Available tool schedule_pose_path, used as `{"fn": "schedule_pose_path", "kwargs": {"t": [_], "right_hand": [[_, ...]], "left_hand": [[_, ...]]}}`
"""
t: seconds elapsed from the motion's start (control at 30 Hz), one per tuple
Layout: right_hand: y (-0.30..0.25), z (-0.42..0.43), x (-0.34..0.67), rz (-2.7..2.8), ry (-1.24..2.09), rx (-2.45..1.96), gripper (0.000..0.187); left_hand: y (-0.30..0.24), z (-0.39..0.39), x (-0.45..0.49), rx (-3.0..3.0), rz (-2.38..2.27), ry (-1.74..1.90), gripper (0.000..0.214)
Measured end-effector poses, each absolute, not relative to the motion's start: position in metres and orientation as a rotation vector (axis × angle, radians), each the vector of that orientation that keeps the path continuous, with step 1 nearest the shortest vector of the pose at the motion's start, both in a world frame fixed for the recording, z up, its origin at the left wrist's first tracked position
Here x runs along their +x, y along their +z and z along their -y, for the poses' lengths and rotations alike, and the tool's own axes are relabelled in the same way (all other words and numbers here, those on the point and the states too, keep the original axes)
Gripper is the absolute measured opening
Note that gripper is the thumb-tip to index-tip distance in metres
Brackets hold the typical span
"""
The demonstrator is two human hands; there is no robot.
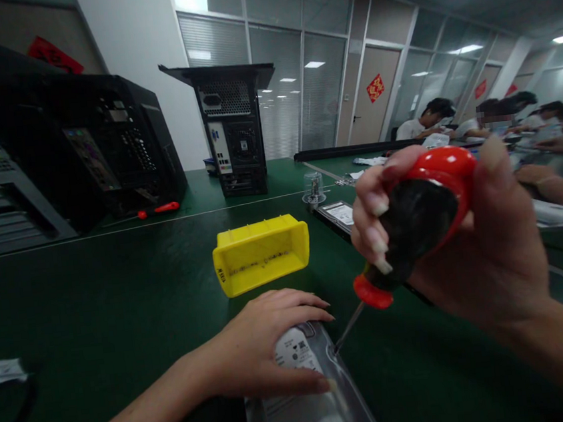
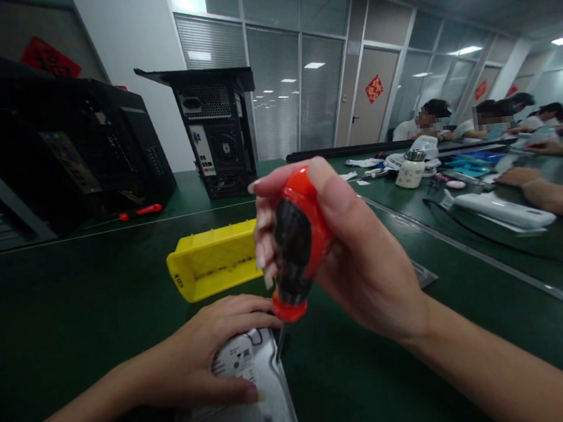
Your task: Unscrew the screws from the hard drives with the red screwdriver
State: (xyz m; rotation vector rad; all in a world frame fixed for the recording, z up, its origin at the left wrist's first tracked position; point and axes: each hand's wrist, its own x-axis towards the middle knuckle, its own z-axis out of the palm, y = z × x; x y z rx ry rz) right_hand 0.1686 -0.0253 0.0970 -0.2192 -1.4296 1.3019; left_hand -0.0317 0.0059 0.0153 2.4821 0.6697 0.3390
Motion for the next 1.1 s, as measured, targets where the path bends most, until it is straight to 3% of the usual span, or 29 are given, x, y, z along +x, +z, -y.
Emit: {"fn": "schedule_pose_path", "kwargs": {"t": [0.1,0.4,0.7,0.9,1.1], "right_hand": [[0.099,0.025,0.167,1.4,1.251,-0.248,0.014],[0.102,0.027,0.162,1.445,1.252,-0.198,0.015],[0.098,0.018,0.167,1.451,1.263,-0.153,0.019],[0.1,0.033,0.166,1.48,1.319,-0.221,0.032],[0.098,0.024,0.166,1.448,1.271,-0.203,0.031]], "left_hand": [[0.015,-0.006,-0.032,2.478,-0.673,0.332,0.058],[0.014,-0.006,-0.032,2.481,-0.656,0.343,0.058],[0.016,-0.005,-0.032,2.484,-0.669,0.331,0.057],[0.014,-0.006,-0.032,2.494,-0.664,0.375,0.06],[0.014,-0.007,-0.032,2.481,-0.643,0.359,0.057]]}}
